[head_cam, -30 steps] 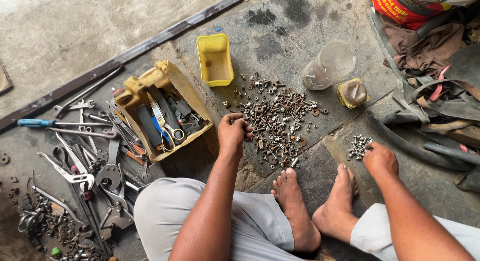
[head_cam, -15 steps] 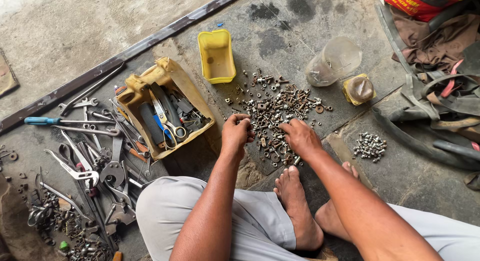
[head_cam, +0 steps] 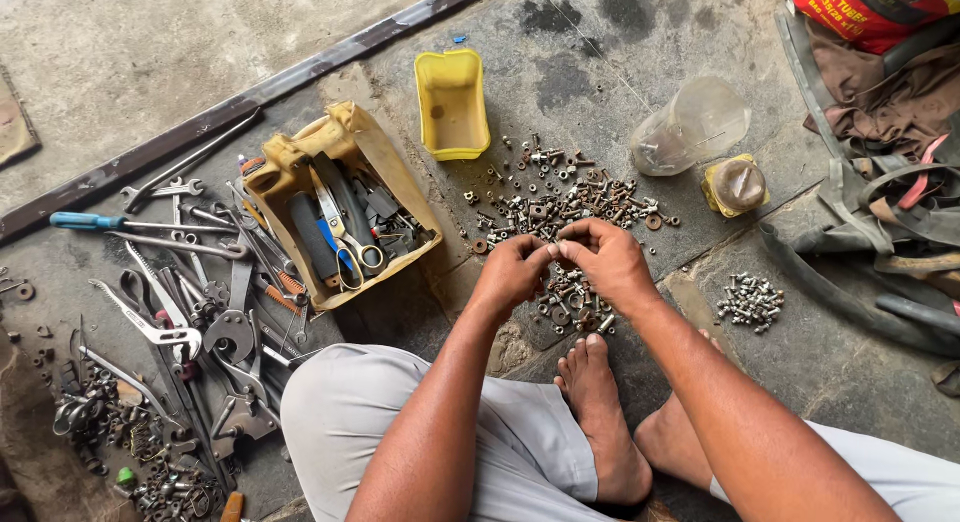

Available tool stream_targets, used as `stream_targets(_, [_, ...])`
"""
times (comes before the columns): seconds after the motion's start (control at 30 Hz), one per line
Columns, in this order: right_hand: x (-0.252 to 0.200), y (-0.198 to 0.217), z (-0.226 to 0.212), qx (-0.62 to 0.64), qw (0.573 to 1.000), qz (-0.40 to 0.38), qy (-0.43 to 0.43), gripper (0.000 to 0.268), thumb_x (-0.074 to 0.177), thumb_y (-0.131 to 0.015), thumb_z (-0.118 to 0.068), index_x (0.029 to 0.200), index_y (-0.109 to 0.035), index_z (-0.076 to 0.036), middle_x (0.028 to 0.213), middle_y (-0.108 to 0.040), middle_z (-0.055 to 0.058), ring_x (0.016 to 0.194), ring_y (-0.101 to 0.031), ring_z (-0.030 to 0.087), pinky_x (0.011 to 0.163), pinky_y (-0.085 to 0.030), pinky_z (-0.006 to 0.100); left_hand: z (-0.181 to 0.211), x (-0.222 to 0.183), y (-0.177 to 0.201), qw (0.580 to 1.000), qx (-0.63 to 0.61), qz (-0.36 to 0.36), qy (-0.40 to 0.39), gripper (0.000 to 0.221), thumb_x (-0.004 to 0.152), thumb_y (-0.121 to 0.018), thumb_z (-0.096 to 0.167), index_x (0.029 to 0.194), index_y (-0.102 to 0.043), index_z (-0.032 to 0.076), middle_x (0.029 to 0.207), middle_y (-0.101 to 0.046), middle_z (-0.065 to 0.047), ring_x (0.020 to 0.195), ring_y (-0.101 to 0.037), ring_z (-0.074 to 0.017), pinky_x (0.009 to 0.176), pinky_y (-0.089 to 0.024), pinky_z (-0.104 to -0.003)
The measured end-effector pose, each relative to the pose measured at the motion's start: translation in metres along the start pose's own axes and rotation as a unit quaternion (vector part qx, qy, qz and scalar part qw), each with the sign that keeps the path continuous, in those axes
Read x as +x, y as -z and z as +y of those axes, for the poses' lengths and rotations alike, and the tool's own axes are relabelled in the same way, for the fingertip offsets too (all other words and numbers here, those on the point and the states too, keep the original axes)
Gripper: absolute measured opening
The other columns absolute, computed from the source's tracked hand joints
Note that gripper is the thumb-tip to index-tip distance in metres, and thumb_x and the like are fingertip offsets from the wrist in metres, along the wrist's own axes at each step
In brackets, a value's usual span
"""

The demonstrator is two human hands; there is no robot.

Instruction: The person sorts various small metal nuts and bolts from a pile on the floor by hand, picking up specific pieces and placing them into a yellow plastic container.

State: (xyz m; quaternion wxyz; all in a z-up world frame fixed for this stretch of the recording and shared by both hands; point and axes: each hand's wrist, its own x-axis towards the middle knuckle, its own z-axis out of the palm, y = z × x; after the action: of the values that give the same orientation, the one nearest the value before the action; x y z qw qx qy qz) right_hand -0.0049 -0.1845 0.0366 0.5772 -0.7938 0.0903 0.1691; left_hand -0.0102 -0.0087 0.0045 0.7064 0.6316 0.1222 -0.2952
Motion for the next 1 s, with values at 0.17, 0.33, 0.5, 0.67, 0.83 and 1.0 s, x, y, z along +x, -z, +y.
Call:
stream_targets(0.17, [-0.012, 0.002, -0.04, -0.156, 0.986, -0.001, 0.053, 0.018, 0.095, -0.07, -0.019, 0.106, -0.071, -0.005, 0.087, -0.075, 0.005, 0.078, -0.069, 0.012, 0.069, -0.056, 0.029, -0.002, 0.003, 0.007, 0.994, -0.054, -0.04, -0.083, 0.023, 0.099, -0.067, 0.025, 0.093, -0.067, 0.003, 0.069, -0.06, 0.001, 0.055, -0.053, -0.0082, 0.048, -0.044, -0.026])
stream_targets(0.33, [-0.023, 0.015, -0.049, -0.2, 0.972, -0.022, 0.124, 0.024, 0.099, -0.064, -0.027, 0.1, -0.062, -0.003, 0.077, -0.068, 0.008, 0.074, -0.066, 0.017, 0.067, -0.054, 0.036, 0.003, -0.003, 0.002, 0.988, -0.059, -0.088, -0.109, 0.024, 0.102, -0.065, 0.027, 0.093, -0.066, 0.005, 0.069, -0.057, 0.003, 0.057, -0.051, -0.0067, 0.049, -0.042, -0.024])
stream_targets(0.5, [-0.019, 0.02, -0.052, -0.312, 0.945, -0.016, 0.093, 0.029, 0.106, -0.057, -0.031, 0.096, -0.06, -0.004, 0.074, -0.063, 0.013, 0.068, -0.062, 0.026, 0.065, -0.049, 0.043, 0.011, -0.007, -0.005, 0.99, -0.052, -0.052, -0.123, 0.021, 0.101, -0.065, 0.027, 0.094, -0.067, 0.006, 0.068, -0.057, 0.003, 0.055, -0.049, -0.0065, 0.048, -0.042, -0.025])
stream_targets(0.67, [-0.02, 0.015, -0.061, -0.281, 0.953, -0.031, 0.111, 0.028, 0.104, -0.059, -0.03, 0.096, -0.059, -0.004, 0.074, -0.063, 0.011, 0.07, -0.063, 0.025, 0.065, -0.051, 0.042, 0.015, -0.008, -0.001, 0.994, -0.078, -0.044, -0.069, 0.032, 0.104, -0.059, 0.032, 0.089, -0.066, 0.005, 0.066, -0.055, 0.003, 0.053, -0.047, -0.0068, 0.047, -0.04, -0.025])
stream_targets(0.83, [-0.021, 0.012, -0.063, -0.256, 0.957, -0.05, 0.13, 0.023, 0.099, -0.061, -0.026, 0.103, -0.059, -0.004, 0.08, -0.066, 0.01, 0.074, -0.064, 0.017, 0.069, -0.052, 0.037, 0.013, -0.007, 0.001, 0.996, -0.052, -0.032, -0.063, 0.035, 0.103, -0.058, 0.034, 0.085, -0.067, 0.005, 0.064, -0.054, 0.002, 0.05, -0.045, -0.0075, 0.045, -0.037, -0.026])
stream_targets(1.0, [-0.018, 0.012, -0.047, -0.144, 0.987, -0.058, 0.035, 0.017, 0.096, -0.067, -0.018, 0.107, -0.067, -0.006, 0.088, -0.07, 0.003, 0.082, -0.064, 0.01, 0.075, -0.055, 0.03, 0.012, -0.006, 0.002, 0.995, -0.016, -0.034, -0.096, 0.024, 0.097, -0.064, 0.03, 0.088, -0.068, 0.008, 0.065, -0.058, 0.004, 0.052, -0.05, -0.0064, 0.045, -0.042, -0.026])
